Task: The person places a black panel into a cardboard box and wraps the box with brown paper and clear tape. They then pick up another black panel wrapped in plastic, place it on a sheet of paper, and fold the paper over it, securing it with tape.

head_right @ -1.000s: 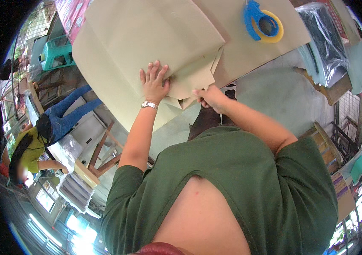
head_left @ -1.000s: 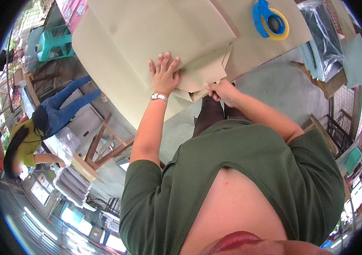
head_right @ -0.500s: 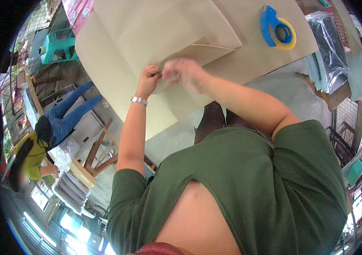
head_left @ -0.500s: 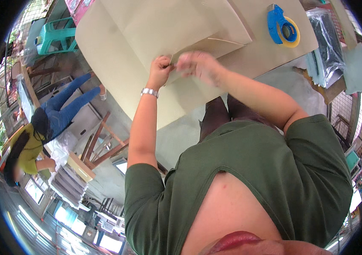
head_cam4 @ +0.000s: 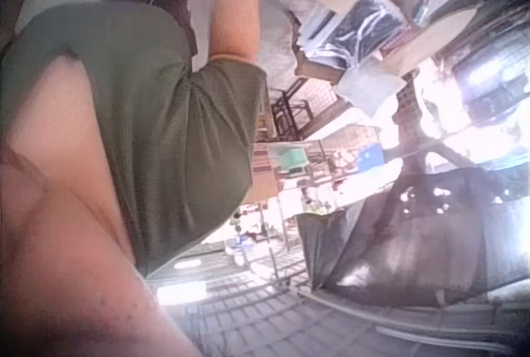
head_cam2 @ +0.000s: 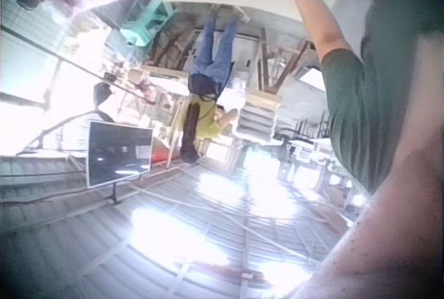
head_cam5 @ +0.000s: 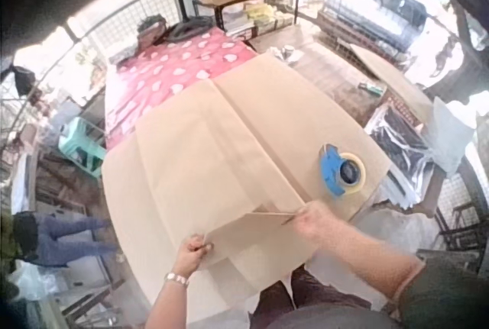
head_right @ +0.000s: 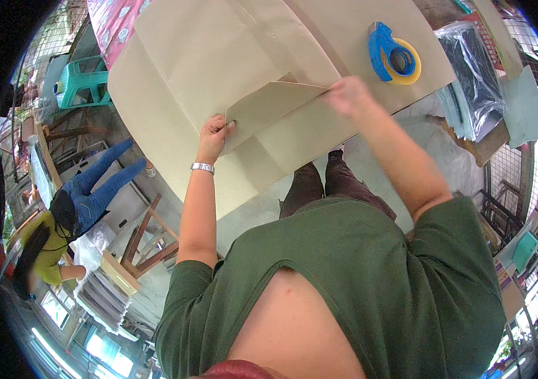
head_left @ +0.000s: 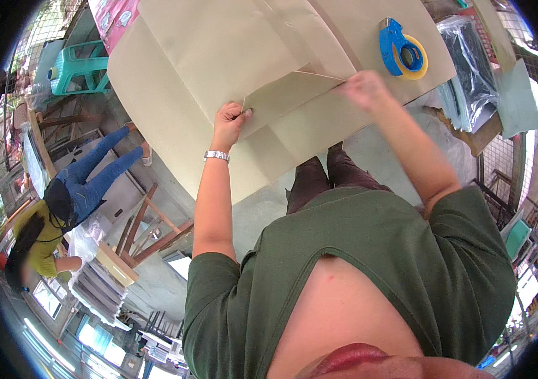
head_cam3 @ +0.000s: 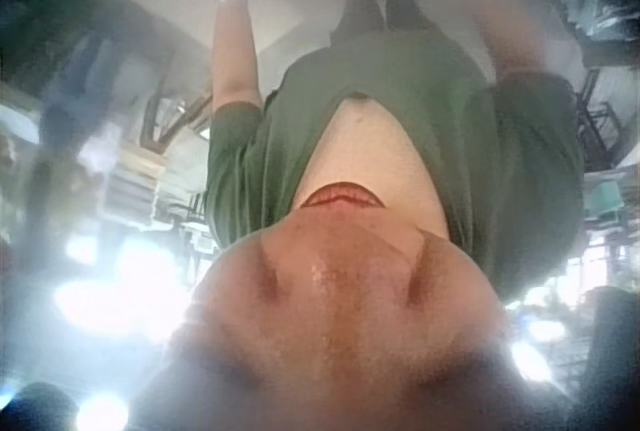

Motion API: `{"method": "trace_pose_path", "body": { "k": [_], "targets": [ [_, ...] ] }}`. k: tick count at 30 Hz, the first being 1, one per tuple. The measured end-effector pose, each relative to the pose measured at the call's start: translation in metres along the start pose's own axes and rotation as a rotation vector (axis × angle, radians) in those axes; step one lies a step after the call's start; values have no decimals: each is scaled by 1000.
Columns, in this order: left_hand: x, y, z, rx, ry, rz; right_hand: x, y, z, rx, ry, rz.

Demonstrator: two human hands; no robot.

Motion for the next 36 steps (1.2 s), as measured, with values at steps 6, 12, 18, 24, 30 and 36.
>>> {"method": "trace_pose_path", "body": {
  "k": [6,12,18,24,30,36],
  "targets": [
    [2,-12,-1,142,10,-397,-124,-21,23,228,-1543,578],
    [-4,-41,-19,402,562,-764,-157,22,-127,736,-2694,1183],
    [-9,-69,35,731,156,-697,-172,47,-125,746,-2559,801],
    [-5,-66,73,618,-69,-709,-121,23,32,1014,-2418,-286],
    [-13,-58,35,755,-29,-697,4,-26,169,679,-2423,-635],
    [-9,-74,37,828,-20,-751,-147,-3,123,688,-2166,280]
  ]
}}
Point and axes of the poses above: each hand's wrist, its own y-axis towards the middle knuckle, its own x-axis out of the back of the hand, z = x × y, the point moved 9 cm from there along y, towards the middle knuckle, and after that the axes turned 12 degrees about z, right-handed, at the moved point
